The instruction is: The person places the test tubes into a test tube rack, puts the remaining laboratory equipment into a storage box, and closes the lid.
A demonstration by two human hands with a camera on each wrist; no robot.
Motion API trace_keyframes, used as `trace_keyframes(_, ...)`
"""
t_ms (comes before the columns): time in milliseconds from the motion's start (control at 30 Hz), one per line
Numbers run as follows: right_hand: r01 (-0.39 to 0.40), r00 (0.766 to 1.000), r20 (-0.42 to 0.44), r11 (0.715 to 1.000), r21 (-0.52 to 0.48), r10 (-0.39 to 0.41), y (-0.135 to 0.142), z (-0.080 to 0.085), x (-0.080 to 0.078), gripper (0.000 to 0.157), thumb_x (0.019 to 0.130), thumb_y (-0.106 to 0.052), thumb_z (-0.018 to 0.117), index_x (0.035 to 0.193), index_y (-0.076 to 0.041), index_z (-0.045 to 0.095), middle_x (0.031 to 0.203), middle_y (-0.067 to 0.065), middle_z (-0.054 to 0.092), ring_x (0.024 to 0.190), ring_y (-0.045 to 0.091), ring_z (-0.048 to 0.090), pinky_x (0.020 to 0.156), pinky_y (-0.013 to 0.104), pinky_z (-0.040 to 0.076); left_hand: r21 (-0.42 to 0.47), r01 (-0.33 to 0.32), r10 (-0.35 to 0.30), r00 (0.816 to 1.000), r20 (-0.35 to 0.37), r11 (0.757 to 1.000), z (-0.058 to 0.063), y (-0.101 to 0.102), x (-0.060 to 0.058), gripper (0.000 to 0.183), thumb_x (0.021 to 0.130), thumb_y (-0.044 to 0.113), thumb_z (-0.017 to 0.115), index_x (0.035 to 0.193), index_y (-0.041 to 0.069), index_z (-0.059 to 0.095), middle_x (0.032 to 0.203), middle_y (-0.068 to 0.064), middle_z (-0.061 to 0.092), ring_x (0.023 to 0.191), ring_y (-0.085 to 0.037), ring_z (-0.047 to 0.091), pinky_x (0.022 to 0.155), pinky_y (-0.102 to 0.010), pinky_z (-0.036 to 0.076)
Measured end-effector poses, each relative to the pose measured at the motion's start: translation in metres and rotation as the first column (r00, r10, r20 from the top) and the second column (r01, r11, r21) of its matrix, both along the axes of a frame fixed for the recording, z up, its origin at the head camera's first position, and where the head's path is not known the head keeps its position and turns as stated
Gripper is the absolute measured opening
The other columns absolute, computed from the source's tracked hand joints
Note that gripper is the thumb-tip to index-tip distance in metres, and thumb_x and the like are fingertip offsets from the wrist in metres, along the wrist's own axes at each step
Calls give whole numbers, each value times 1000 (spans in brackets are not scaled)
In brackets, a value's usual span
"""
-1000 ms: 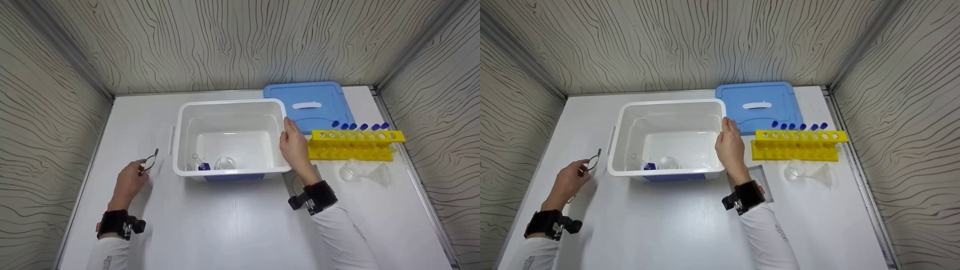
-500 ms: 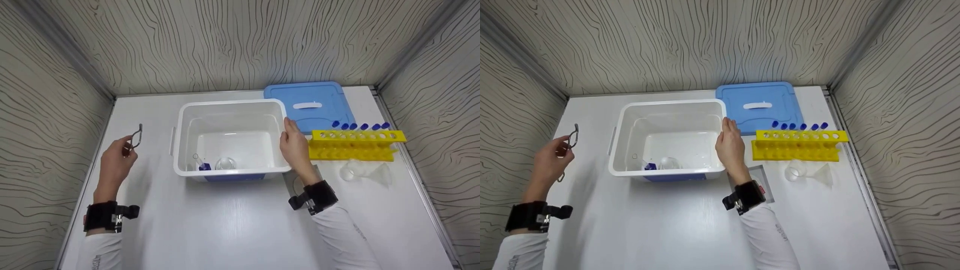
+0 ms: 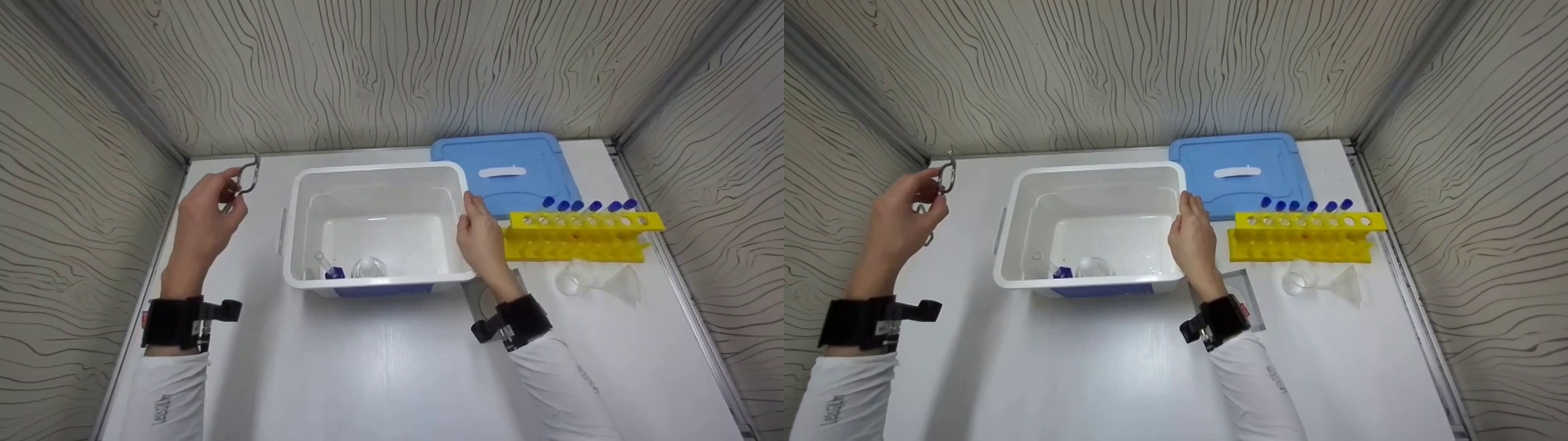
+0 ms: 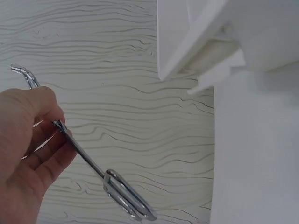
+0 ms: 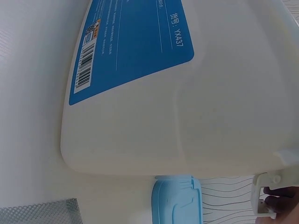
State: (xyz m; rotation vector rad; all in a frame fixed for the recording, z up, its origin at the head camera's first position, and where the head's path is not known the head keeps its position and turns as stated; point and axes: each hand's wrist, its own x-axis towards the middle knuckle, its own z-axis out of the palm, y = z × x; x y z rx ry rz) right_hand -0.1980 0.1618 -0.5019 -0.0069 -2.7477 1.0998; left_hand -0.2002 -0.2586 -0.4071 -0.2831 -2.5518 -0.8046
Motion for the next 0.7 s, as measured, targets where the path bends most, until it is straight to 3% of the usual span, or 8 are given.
trace_keyframes(167, -2, 1000, 16, 1000, -5, 2, 0, 0, 0, 50, 102, -8, 45, 149, 5, 37, 154, 24, 41, 147, 39, 35, 121, 51, 31, -20, 102, -102, 995, -1, 995, 24, 25, -7, 43, 89, -6, 61, 131, 1, 59, 104, -17, 67, 96, -28, 68, 83, -37, 59)
trace_keyframes(333, -2, 999, 33, 1000, -19, 2, -1, -1, -1, 50, 102, -9, 45, 150, 4, 35, 155, 24, 39, 147, 38, 34, 120, 51, 31, -57, 167, -167, 986, 5, 984, 38, 46, -14, 40, 90, -2, 62, 130, -1, 60, 107, -18, 67, 96, -29, 69, 85, -38, 59)
trace_keyframes(533, -2, 1000, 30, 1000, -24, 3, 0, -1, -1, 50, 102, -9, 45, 150, 4, 36, 155, 24, 39, 147, 38, 34, 120, 51, 31, -103, 238, -237, 971, 17, 966, 46, 68, -22, 40, 90, 0, 63, 130, 1, 60, 106, -18, 69, 95, -29, 69, 84, -38, 59)
trace_keyframes(700, 0, 1000, 23, 1000, -18, 1, 0, -1, -1, 50, 102, -8, 45, 149, 4, 36, 155, 24, 39, 147, 39, 35, 120, 51, 31, -124, 308, -303, 951, 56, 943, 46, 85, -30, 40, 90, 0, 62, 129, 1, 61, 105, -16, 70, 93, -28, 69, 83, -36, 59)
